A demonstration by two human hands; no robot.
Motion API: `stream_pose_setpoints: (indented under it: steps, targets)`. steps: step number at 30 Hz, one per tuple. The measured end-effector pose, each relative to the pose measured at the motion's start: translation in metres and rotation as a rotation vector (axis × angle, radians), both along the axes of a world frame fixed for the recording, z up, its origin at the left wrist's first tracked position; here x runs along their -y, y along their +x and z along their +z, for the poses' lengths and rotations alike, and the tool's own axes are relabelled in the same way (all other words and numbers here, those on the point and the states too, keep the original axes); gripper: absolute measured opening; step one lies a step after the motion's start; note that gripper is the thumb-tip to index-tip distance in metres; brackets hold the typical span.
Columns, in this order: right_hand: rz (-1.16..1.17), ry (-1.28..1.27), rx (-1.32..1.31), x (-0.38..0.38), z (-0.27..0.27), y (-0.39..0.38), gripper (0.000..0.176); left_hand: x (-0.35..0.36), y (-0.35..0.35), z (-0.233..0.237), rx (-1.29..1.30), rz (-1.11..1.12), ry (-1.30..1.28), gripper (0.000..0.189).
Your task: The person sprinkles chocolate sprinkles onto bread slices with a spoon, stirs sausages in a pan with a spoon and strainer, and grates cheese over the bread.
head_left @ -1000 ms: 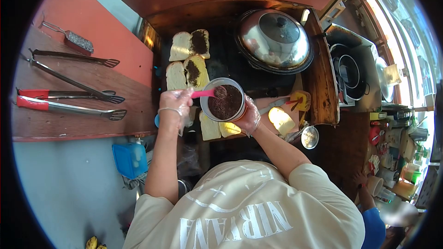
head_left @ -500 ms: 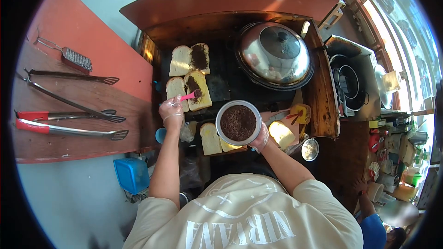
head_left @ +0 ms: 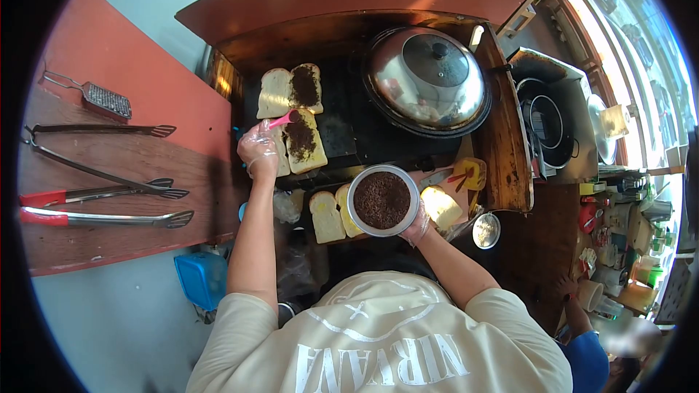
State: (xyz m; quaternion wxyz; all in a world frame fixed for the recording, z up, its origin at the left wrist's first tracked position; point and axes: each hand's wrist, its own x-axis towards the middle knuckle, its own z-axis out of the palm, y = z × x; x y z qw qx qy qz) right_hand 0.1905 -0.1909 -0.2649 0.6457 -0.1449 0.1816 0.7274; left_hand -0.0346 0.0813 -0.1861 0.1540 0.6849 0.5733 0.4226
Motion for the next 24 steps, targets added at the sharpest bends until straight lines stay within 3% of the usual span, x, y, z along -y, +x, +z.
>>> stream_pose_setpoints:
  steps: [9,17,19,21,23,24]
  targets:
    - [-0.001,0.050,0.039,0.006,0.000,0.001,0.049,0.063,-0.009,0.012,-0.078,-0.055,-0.008,0.017]
    - [0.004,0.142,0.010,0.014,-0.006,0.002,0.047,0.072,-0.027,0.009,-0.230,-0.171,0.369,0.010]
    - [0.019,0.140,-0.002,0.012,-0.003,0.003,0.046,0.080,-0.025,0.034,-0.296,-0.184,0.418,0.008]
    - [0.004,0.162,0.034,0.012,-0.001,0.002,0.044,0.102,-0.017,0.074,-0.060,-0.076,0.244,0.010]
    - [-0.004,0.132,0.037,0.010,-0.005,0.003,0.043,0.124,-0.002,0.110,-0.034,-0.078,0.107,0.012]
    - [-0.005,0.108,0.036,0.009,-0.008,0.002,0.042,0.138,0.014,0.127,-0.105,-0.306,0.162,0.011]
